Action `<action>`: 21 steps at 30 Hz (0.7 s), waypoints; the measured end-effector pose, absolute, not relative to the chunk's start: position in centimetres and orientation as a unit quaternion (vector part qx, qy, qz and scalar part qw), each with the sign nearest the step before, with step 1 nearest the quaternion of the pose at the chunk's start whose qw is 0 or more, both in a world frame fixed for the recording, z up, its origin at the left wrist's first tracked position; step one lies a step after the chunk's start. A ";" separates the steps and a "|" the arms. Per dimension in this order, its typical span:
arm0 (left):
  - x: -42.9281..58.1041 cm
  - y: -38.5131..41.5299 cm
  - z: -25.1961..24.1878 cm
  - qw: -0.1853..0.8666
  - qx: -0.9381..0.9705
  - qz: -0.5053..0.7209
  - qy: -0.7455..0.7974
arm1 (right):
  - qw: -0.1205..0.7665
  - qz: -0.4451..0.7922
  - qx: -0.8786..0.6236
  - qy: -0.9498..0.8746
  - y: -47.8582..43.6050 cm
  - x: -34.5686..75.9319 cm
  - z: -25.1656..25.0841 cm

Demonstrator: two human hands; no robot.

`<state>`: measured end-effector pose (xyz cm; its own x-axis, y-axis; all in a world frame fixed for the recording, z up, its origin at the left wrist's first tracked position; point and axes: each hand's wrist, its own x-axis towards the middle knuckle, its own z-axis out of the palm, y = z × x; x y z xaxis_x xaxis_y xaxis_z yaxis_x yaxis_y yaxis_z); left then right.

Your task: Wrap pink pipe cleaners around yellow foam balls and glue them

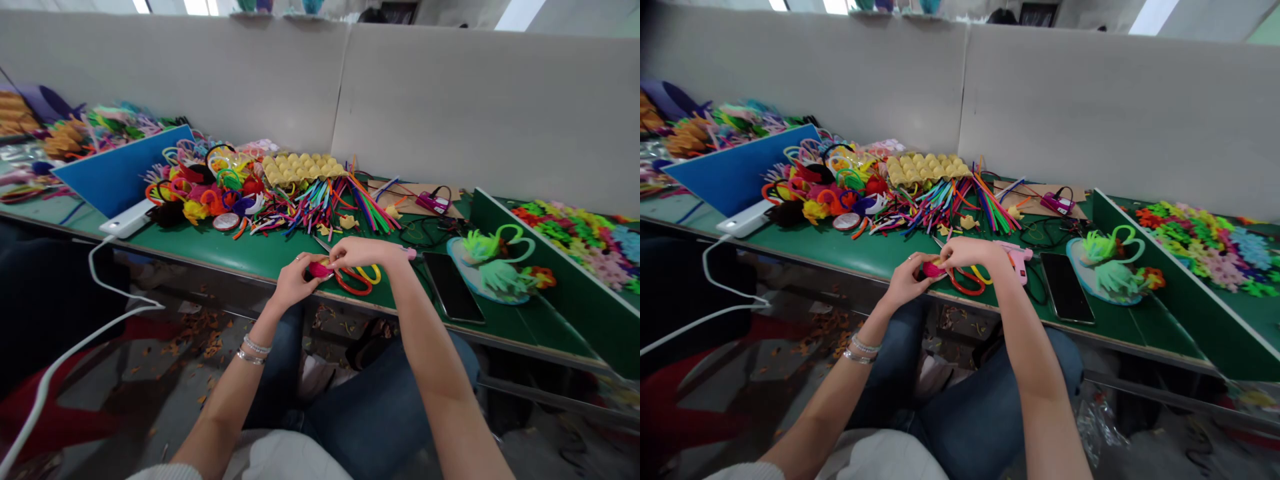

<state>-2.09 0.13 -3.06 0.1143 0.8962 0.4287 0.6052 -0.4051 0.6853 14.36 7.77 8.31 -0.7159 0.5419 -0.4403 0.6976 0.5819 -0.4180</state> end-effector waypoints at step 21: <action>-2.0 0.2 -3.3 0.144 0.727 0.420 0.524 | 0.185 -0.101 0.436 0.875 4.5 11.2 10.7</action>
<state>-1.95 0.18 -3.32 0.0977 0.8830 0.4591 0.6406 -0.4088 0.6500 11.18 4.46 10.73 -0.5517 0.7251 -0.4122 0.8000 0.5998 -0.0156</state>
